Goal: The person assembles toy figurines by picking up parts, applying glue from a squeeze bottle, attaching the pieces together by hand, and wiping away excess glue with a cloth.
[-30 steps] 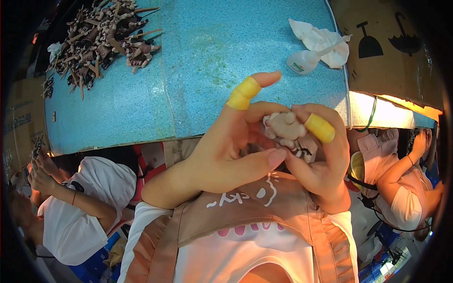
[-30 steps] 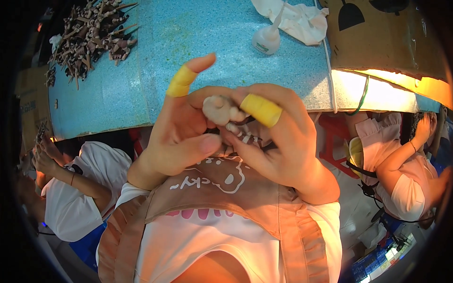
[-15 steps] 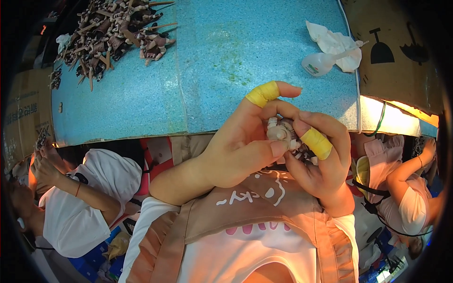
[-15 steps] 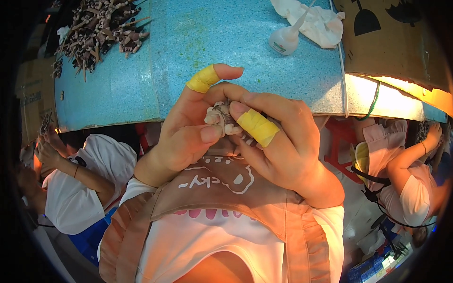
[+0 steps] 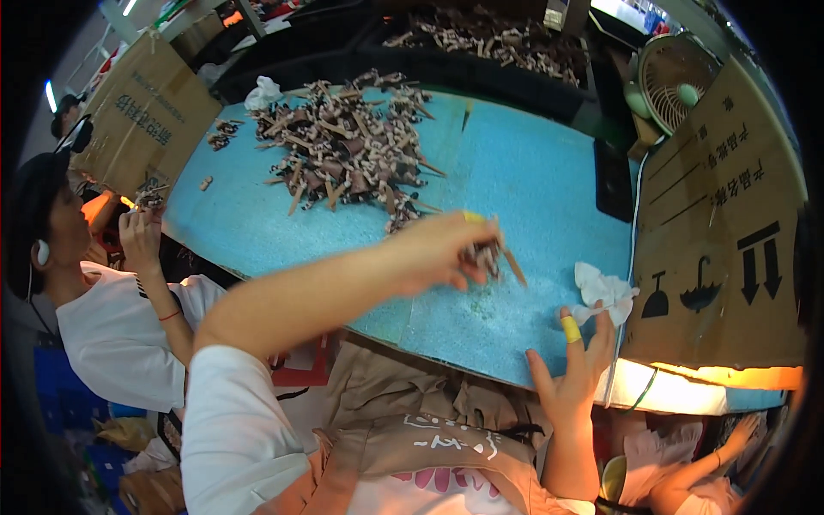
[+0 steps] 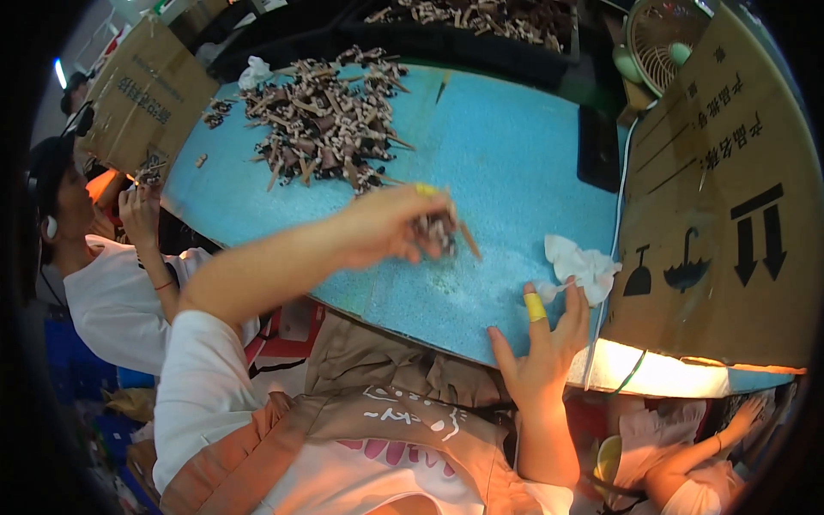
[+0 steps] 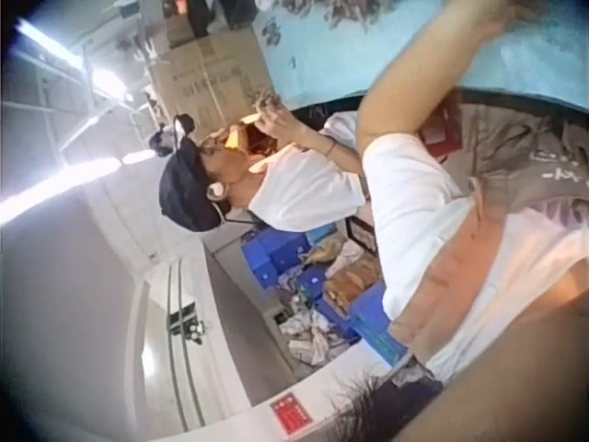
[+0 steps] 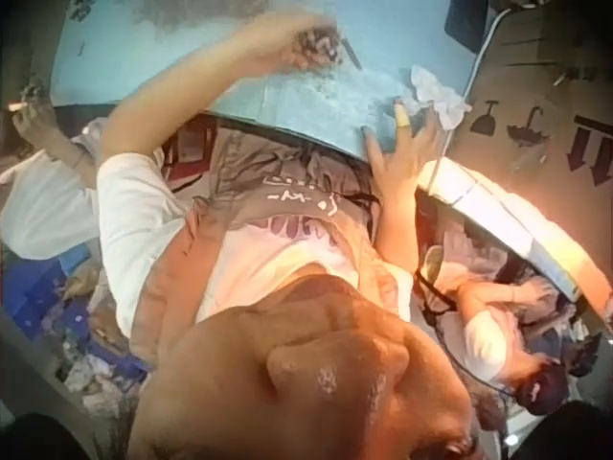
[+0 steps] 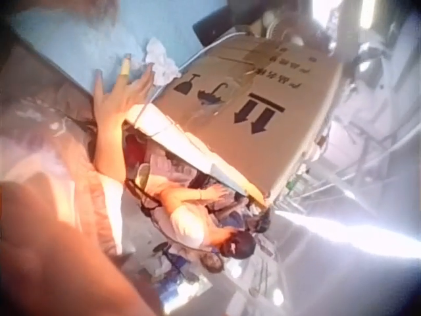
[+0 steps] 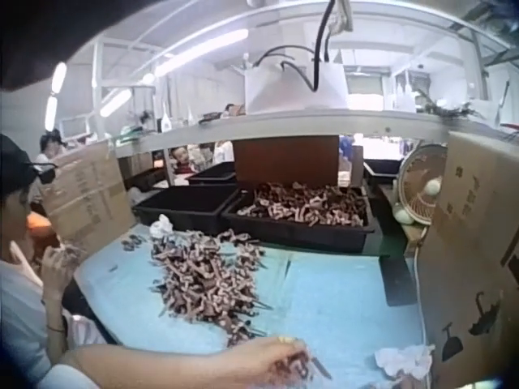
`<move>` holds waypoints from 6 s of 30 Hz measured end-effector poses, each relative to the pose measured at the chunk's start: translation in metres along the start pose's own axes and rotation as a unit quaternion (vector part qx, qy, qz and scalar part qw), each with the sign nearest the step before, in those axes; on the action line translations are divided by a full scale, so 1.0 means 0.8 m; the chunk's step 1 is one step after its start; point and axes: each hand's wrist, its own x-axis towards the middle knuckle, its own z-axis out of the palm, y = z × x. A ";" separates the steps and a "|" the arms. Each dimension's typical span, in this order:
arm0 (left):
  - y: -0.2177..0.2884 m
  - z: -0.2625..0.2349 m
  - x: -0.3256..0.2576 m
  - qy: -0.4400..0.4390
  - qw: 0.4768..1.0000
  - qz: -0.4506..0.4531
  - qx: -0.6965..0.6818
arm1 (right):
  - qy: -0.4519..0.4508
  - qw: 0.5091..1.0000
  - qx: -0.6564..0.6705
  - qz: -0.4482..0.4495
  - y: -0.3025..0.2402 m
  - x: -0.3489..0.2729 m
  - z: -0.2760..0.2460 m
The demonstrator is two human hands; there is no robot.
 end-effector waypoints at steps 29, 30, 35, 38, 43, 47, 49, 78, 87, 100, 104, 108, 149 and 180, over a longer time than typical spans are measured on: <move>-0.066 -0.030 -0.085 0.392 0.608 0.328 0.607 | 0.189 0.941 0.274 0.056 0.029 -0.027 0.042; -0.079 -0.030 -0.092 0.388 0.631 0.289 0.607 | 0.181 0.937 0.291 0.071 0.024 -0.027 0.040; -0.102 -0.032 -0.080 0.362 0.679 0.289 0.569 | 0.157 0.928 0.314 0.128 0.018 -0.021 0.029; -0.086 -0.006 -0.066 0.291 0.765 0.321 0.478 | 0.156 0.881 0.414 0.169 0.012 -0.022 0.016; -0.070 0.045 -0.049 -0.053 0.956 0.167 -0.234 | 0.140 0.752 0.620 0.175 -0.007 -0.033 0.001; -0.081 0.075 -0.039 -0.154 0.944 0.104 -0.273 | 0.065 0.671 0.722 0.154 -0.031 -0.033 -0.023; -0.087 0.089 -0.040 -0.127 0.943 0.097 -0.291 | 0.080 0.707 0.693 0.118 -0.034 -0.039 -0.026; -0.110 0.100 -0.040 -0.046 0.927 0.348 -0.131 | 0.219 0.888 0.390 -0.107 -0.040 -0.056 -0.015; -0.110 0.097 -0.040 -0.029 0.931 0.352 -0.096 | 0.192 0.897 0.386 -0.100 -0.035 -0.064 -0.014; -0.109 0.097 -0.040 -0.043 0.933 0.341 -0.107 | 0.146 0.911 0.374 -0.097 -0.039 -0.057 -0.021; -0.110 0.097 -0.040 -0.035 0.933 0.342 -0.104 | 0.239 0.882 0.395 -0.095 -0.045 -0.053 -0.009; -0.109 0.097 -0.041 -0.037 0.933 0.346 -0.089 | 0.248 0.882 0.391 -0.090 -0.044 -0.053 -0.008; -0.111 0.094 -0.044 -0.043 0.932 0.344 -0.103 | 0.225 0.893 0.381 -0.085 -0.038 -0.054 -0.016; -0.110 0.094 -0.043 -0.010 0.958 0.258 -0.126 | 0.122 0.904 0.400 -0.088 -0.018 -0.064 -0.026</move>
